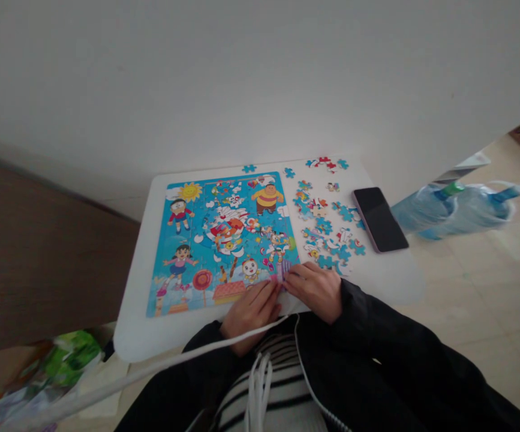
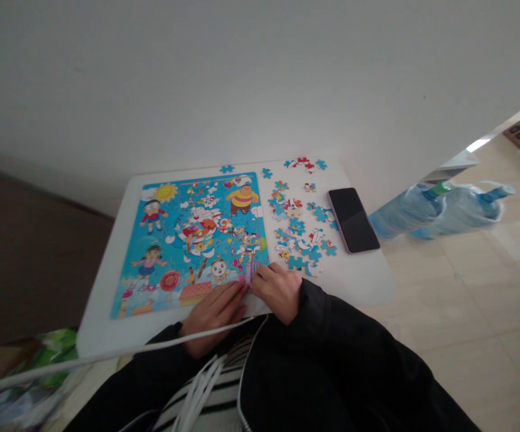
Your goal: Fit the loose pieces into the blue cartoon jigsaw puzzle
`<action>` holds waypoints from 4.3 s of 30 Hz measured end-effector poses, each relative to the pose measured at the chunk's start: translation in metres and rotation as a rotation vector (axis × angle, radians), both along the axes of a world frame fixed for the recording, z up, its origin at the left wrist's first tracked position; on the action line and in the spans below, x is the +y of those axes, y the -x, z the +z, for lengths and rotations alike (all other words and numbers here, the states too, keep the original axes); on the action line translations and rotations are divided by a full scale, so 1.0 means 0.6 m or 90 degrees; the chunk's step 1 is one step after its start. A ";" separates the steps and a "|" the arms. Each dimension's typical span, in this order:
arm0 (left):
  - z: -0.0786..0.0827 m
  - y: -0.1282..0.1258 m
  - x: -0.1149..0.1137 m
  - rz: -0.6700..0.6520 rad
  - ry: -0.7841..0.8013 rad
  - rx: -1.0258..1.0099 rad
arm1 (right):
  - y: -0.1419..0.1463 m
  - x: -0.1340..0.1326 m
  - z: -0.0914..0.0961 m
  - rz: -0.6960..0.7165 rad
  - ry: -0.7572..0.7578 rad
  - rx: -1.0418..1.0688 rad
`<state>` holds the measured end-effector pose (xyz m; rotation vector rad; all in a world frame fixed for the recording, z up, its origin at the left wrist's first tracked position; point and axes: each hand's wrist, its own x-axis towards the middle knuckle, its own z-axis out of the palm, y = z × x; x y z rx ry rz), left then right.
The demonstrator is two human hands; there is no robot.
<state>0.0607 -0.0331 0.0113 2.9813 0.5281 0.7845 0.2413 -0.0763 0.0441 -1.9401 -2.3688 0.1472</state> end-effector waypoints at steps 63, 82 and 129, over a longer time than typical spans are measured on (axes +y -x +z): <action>-0.016 -0.020 -0.005 0.095 0.021 -0.082 | -0.163 0.003 0.031 -0.173 -0.038 0.058; 0.000 -0.018 -0.013 0.083 0.018 -0.082 | -0.150 0.107 0.004 -0.160 0.076 0.082; -0.002 0.031 -0.013 0.160 0.062 -0.124 | 0.035 0.043 -0.017 -0.259 0.116 0.579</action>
